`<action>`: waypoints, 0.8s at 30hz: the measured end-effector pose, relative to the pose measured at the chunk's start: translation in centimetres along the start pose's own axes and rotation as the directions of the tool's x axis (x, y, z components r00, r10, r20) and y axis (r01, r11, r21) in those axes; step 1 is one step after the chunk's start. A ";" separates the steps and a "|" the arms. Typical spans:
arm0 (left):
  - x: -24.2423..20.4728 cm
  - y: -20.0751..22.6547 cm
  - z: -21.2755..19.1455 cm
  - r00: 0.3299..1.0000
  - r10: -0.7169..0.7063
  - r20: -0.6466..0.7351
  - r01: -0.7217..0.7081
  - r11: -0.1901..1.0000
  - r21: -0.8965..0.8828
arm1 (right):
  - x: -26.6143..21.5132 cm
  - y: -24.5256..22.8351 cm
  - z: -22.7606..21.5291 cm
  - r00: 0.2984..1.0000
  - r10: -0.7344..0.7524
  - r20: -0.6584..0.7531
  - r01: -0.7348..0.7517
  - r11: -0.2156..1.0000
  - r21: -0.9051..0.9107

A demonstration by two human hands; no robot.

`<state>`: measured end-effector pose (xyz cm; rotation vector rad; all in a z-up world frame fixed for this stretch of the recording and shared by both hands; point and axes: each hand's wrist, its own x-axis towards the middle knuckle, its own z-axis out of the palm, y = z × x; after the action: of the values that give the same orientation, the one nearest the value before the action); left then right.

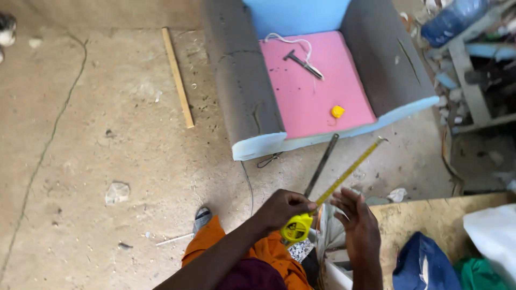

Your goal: The person measures a large piece of grey foam using a yellow tape measure and a metal ruler. They mark the foam at various intervals with a pointed tool while sitting on the floor.

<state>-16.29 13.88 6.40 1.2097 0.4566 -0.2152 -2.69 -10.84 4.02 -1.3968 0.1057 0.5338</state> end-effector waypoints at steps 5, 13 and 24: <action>-7.6 1.5 -10.0 0.979 0.090 -0.184 -0.103 0.993 -0.059 | -2.6 -2.5 17.7 0.968 0.006 0.251 0.003 0.999 -0.033; -12.1 0.4 -17.8 0.968 0.106 -0.227 -0.207 0.851 -0.484 | -1.1 0.9 31.5 0.893 0.158 0.422 -0.055 0.967 -0.247; -1.4 3.6 -22.6 0.919 0.138 -0.369 -0.322 0.803 -0.501 | 12.5 -0.5 38.5 0.675 0.210 0.707 -0.229 0.971 -0.070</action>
<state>-21.17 36.09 3.85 0.7079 0.5931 0.3221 -0.64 29.53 7.07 -1.0669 -0.3582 1.2496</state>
